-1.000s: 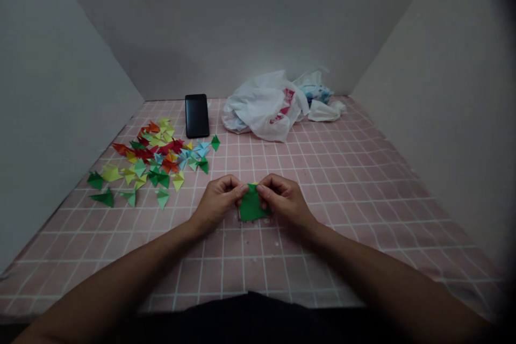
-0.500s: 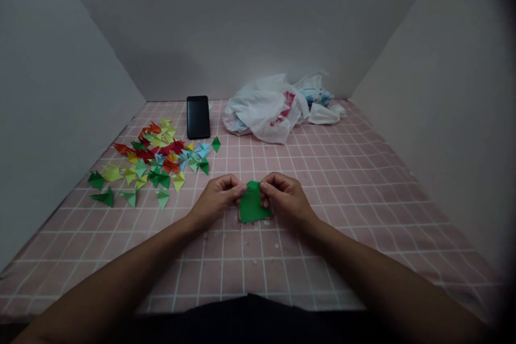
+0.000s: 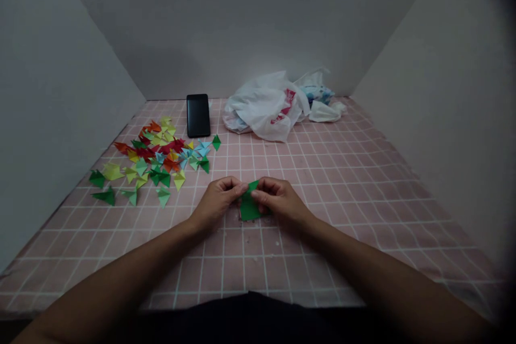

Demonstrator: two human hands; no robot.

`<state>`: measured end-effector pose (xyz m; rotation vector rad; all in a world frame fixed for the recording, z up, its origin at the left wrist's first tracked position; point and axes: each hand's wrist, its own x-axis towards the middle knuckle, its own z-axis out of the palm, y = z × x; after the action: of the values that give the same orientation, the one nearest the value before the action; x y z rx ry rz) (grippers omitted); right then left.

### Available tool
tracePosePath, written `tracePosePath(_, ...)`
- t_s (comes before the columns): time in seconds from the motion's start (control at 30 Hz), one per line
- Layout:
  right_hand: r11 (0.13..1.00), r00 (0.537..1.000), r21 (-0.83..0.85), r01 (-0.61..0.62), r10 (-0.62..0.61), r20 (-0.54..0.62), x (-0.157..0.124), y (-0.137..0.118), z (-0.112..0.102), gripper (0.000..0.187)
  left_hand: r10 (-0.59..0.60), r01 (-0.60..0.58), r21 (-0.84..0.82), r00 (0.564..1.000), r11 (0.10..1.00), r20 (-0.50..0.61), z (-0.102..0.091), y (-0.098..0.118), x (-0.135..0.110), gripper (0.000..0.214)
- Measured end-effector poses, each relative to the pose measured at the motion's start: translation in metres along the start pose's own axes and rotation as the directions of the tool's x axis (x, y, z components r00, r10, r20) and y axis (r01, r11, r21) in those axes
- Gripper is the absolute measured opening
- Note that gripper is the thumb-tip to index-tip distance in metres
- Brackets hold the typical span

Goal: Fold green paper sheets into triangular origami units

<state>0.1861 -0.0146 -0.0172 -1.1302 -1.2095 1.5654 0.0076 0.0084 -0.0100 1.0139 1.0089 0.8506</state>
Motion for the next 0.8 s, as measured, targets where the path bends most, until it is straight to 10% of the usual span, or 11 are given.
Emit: tracePosePath(0.8,0.994,0.998,0.091,0.061,-0.063,0.015,-0.0028,0.0018,-0.0014,0.032,0.028,-0.029,0.004,0.995,1.0,0.092,-0.0016,-0.0051,0.0007,0.034)
